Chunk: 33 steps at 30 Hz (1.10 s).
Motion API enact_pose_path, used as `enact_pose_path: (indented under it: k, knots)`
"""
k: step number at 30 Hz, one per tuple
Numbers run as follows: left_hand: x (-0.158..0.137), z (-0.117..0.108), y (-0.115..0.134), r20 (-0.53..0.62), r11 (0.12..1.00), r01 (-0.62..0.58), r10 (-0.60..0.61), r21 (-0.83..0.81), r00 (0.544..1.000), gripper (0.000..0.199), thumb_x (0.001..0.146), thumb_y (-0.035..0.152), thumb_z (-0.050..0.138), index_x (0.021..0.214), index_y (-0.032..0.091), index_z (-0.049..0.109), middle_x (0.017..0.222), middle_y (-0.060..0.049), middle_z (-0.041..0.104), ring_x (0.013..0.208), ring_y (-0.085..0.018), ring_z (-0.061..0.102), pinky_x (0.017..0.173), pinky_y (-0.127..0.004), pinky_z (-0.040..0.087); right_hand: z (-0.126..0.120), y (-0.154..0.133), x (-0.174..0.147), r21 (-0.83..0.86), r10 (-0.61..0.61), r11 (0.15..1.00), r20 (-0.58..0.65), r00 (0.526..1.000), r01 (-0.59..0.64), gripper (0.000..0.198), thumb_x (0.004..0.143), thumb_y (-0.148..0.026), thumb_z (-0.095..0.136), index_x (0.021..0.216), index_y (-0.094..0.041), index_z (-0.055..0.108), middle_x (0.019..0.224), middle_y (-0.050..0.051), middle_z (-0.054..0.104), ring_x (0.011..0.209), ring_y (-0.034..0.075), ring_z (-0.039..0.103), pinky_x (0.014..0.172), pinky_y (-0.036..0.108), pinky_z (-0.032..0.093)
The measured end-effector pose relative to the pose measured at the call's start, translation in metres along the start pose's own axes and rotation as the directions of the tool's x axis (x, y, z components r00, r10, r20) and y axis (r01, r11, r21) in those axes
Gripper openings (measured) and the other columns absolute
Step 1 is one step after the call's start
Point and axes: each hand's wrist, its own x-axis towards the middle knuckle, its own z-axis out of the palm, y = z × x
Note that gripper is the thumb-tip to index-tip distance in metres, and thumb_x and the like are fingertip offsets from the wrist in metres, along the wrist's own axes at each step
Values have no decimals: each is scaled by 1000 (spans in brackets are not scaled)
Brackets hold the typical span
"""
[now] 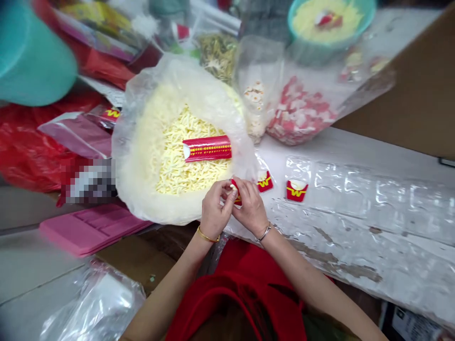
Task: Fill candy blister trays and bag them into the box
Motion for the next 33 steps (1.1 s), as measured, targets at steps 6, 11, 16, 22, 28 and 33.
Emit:
enact_pose_path:
  k: [6, 11, 16, 22, 28, 33]
  knots:
    - [8, 75, 30, 204, 961, -198, 158, 195, 966, 20, 94, 26, 42, 98, 19, 60, 99, -7, 61, 91, -19, 56, 79, -34, 43, -41, 49, -35, -43, 168, 983, -145, 975, -176, 55, 86, -22, 53, 139, -21, 37, 126, 13, 54, 117, 27, 50, 98, 48, 44]
    - [11, 127, 75, 501, 871, -427, 264, 243, 824, 31, 94, 33, 39, 111, 17, 60, 109, -10, 60, 98, -24, 55, 86, -40, 43, -83, 94, -68, -75, 247, 960, -237, 940, -271, 47, 91, -20, 43, 138, -21, 40, 124, 14, 55, 113, 27, 51, 96, 51, 44]
    - [26, 188, 95, 714, 840, -534, 317, 95, 625, 25, 90, 27, 43, 92, 18, 66, 99, -7, 62, 85, -20, 59, 77, -34, 47, -110, 129, -100, -89, 341, 912, -382, 859, -401, 47, 90, -20, 45, 137, -22, 43, 117, 14, 57, 107, 28, 52, 91, 53, 46]
    - [59, 259, 92, 806, 787, -607, 428, -110, 408, 18, 85, 19, 50, 87, 19, 68, 93, -7, 63, 87, -19, 60, 77, -32, 46, -131, 166, -120, -72, 450, 845, -441, 776, -531, 68, 83, -20, 52, 146, -19, 26, 122, 15, 50, 113, 29, 49, 92, 51, 45]
    - [93, 302, 83, 836, 675, -736, 432, -51, 338, 22, 86, 17, 49, 101, 18, 66, 99, -9, 63, 91, -21, 59, 80, -33, 43, -141, 199, -139, -368, 529, 643, -421, 737, -672, 70, 83, -42, 61, 140, -12, 36, 98, 14, 55, 91, 31, 51, 78, 51, 46]
    - [100, 317, 73, 885, 685, -720, 398, -113, 240, 23, 85, 15, 53, 104, 19, 66, 95, -7, 63, 83, -20, 59, 75, -32, 45, -142, 224, -144, -595, 462, 598, -293, 837, -538, 53, 89, -32, 51, 139, -16, 40, 85, 9, 54, 81, 28, 50, 67, 40, 44]
